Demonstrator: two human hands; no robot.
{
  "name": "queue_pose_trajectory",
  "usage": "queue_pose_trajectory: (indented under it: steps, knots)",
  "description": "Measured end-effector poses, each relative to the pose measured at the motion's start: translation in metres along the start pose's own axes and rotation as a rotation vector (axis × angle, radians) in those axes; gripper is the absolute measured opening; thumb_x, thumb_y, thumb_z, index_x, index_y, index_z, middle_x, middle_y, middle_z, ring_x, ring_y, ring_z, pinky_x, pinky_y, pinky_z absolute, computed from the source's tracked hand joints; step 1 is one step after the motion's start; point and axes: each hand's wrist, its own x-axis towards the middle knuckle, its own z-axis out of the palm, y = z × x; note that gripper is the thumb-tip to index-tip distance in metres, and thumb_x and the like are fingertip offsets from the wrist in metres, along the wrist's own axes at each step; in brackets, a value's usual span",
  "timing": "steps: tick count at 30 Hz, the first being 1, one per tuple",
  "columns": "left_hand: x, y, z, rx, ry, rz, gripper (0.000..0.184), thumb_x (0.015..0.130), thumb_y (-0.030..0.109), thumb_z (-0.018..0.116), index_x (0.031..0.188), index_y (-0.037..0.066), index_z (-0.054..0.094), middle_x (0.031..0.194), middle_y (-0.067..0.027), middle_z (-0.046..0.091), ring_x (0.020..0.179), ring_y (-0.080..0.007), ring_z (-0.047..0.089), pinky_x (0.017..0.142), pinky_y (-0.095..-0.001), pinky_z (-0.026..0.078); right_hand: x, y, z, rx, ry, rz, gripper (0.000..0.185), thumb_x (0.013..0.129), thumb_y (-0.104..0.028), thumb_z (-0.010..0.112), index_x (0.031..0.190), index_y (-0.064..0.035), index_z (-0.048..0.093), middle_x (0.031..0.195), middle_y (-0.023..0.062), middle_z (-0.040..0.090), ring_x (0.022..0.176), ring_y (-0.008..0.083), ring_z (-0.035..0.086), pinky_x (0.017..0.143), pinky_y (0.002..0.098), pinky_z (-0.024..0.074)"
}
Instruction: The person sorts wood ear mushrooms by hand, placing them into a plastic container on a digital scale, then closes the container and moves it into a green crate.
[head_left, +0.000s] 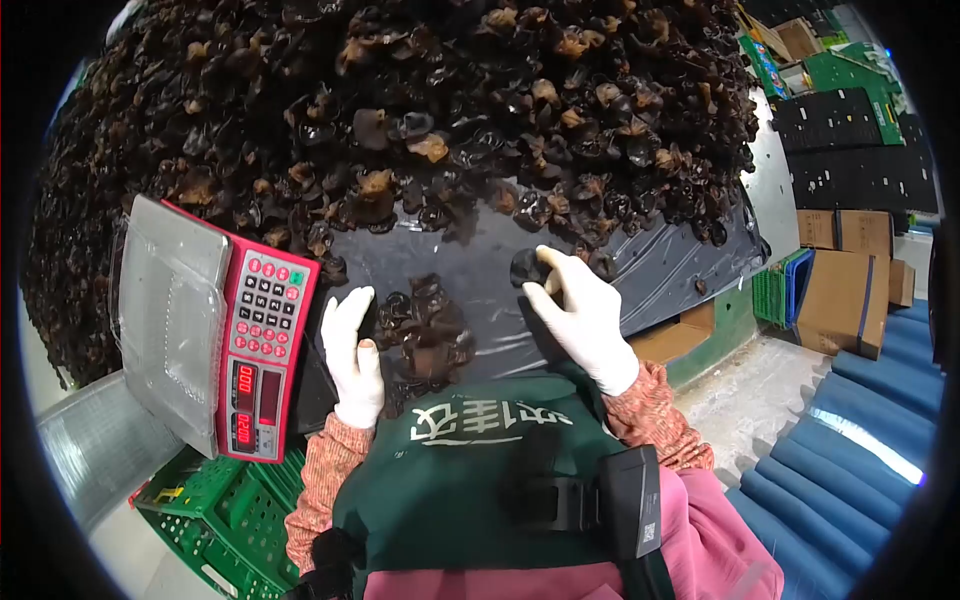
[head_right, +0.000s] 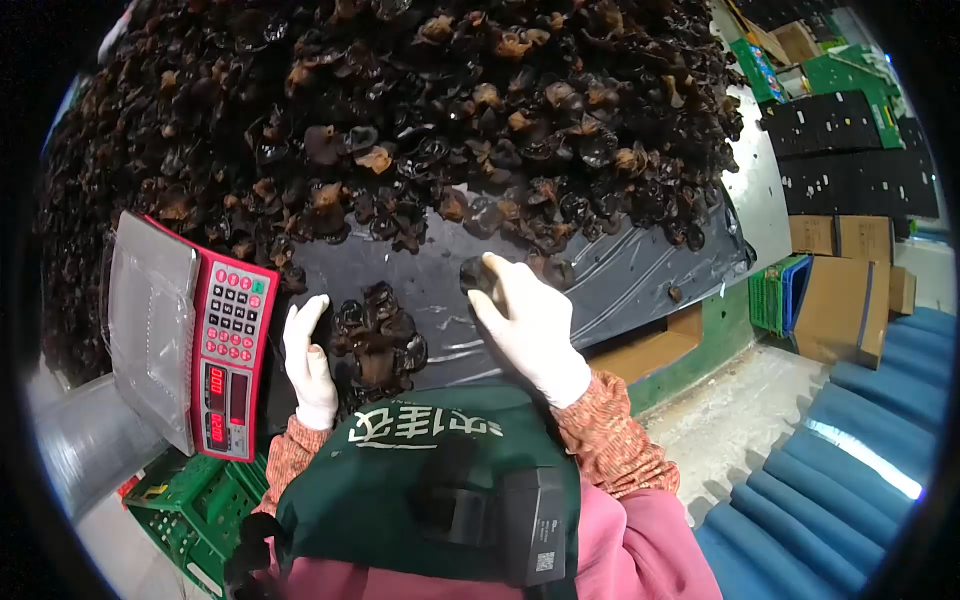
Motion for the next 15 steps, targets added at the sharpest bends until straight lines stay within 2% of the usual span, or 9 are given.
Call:
queue_pose_trajectory:
  steps: [3, 4, 7, 8, 9, 11, 12, 13, 15]
  knots:
    - [0.002, 0.003, 0.0, -0.003, -0.005, 0.012, 0.062, 0.108, 0.048, 0.038, 0.137, -0.001, 0.062, 0.137, -0.0163, 0.066, 0.132, -0.0357, 0.057, 0.122, -0.0517, 0.03, 0.001, 0.01, 0.01, -0.233, -0.048, -0.138, 0.027, 0.086, -0.015, 0.077, 0.11, -0.0071, 0.07, 0.079, 0.0078, 0.063, 0.065, 0.0252, 0.065, 0.061, 0.0361, 0.0518]
    - [0.002, 0.003, 0.0, -0.005, -0.004, 0.013, 0.061, 0.108, 0.048, 0.039, 0.137, -0.001, 0.062, 0.137, -0.0164, 0.066, 0.132, -0.0357, 0.057, 0.122, -0.0519, 0.03, 0.0, 0.002, 0.009, -0.129, -0.038, -0.091, 0.022, 0.085, -0.012, 0.075, 0.105, -0.0078, 0.069, 0.079, 0.0083, 0.063, 0.067, 0.0263, 0.067, 0.061, 0.0368, 0.0518]
    - [0.0, 0.001, 0.0, 0.002, -0.003, 0.0, 0.059, 0.107, 0.045, 0.041, 0.138, 0.0, 0.061, 0.138, -0.0164, 0.065, 0.133, -0.0351, 0.056, 0.122, -0.0523, 0.03, 0.001, -0.025, 0.003, 0.255, -0.165, -0.106, 0.03, 0.087, -0.017, 0.077, 0.115, -0.0078, 0.069, 0.086, 0.0072, 0.068, 0.066, 0.0255, 0.066, 0.061, 0.0357, 0.0524]
    - [0.0, 0.001, 0.0, 0.009, -0.005, -0.005, 0.058, 0.107, 0.045, 0.042, 0.138, 0.0, 0.061, 0.138, -0.0165, 0.065, 0.133, -0.035, 0.056, 0.122, -0.0522, 0.03, 0.006, -0.04, -0.012, 0.353, -0.439, -0.021, 0.035, 0.087, -0.021, 0.079, 0.118, -0.0081, 0.069, 0.092, 0.0062, 0.07, 0.068, 0.025, 0.066, 0.063, 0.035, 0.053]
    - [0.0, 0.003, 0.0, 0.016, -0.009, -0.007, 0.058, 0.107, 0.045, 0.042, 0.139, 0.0, 0.061, 0.138, -0.0165, 0.065, 0.133, -0.0349, 0.056, 0.122, -0.0522, 0.03, 0.008, -0.044, -0.014, 0.308, -0.479, -0.115, 0.036, 0.087, -0.023, 0.079, 0.118, -0.0095, 0.069, 0.09, 0.0064, 0.067, 0.068, 0.0243, 0.065, 0.064, 0.0364, 0.0527]
    - [0.0, 0.001, 0.001, 0.016, 0.004, 0.013, 0.056, 0.107, 0.043, 0.044, 0.138, 0.0, 0.061, 0.137, -0.0164, 0.065, 0.132, -0.0351, 0.057, 0.122, -0.0523, 0.03, 0.023, -0.029, -0.006, -0.074, -0.093, -0.334, 0.034, 0.086, -0.024, 0.078, 0.116, -0.0106, 0.069, 0.083, 0.0067, 0.062, 0.067, 0.0236, 0.062, 0.064, 0.0374, 0.0505]
    - [0.0, 0.002, 0.0, 0.018, 0.004, 0.008, 0.056, 0.107, 0.043, 0.044, 0.138, -0.001, 0.061, 0.137, -0.0164, 0.065, 0.132, -0.0353, 0.057, 0.121, -0.0523, 0.031, 0.037, -0.019, -0.001, -0.211, 0.074, -0.326, 0.029, 0.085, -0.021, 0.077, 0.112, -0.0118, 0.07, 0.081, 0.0063, 0.057, 0.07, 0.0246, 0.059, 0.065, 0.0389, 0.0468]
    - [0.001, 0.003, 0.0, 0.017, 0.004, 0.006, 0.057, 0.107, 0.043, 0.044, 0.138, -0.001, 0.061, 0.137, -0.0163, 0.065, 0.132, -0.0355, 0.057, 0.121, -0.0524, 0.031, 0.047, -0.011, 0.002, -0.38, 0.117, -0.266, 0.023, 0.084, -0.019, 0.077, 0.104, -0.0122, 0.07, 0.085, 0.0059, 0.057, 0.075, 0.026, 0.057, 0.067, 0.039, 0.0441]
    - [0.0, 0.002, 0.001, 0.021, 0.006, 0.02, 0.057, 0.107, 0.043, 0.043, 0.138, -0.001, 0.061, 0.137, -0.0163, 0.065, 0.132, -0.0355, 0.057, 0.121, -0.0524, 0.031, 0.063, 0.015, 0.012, -0.425, 0.117, -0.264, 0.019, 0.083, -0.015, 0.079, 0.101, -0.0107, 0.073, 0.088, 0.0077, 0.059, 0.079, 0.0277, 0.059, 0.068, 0.041, 0.0448]
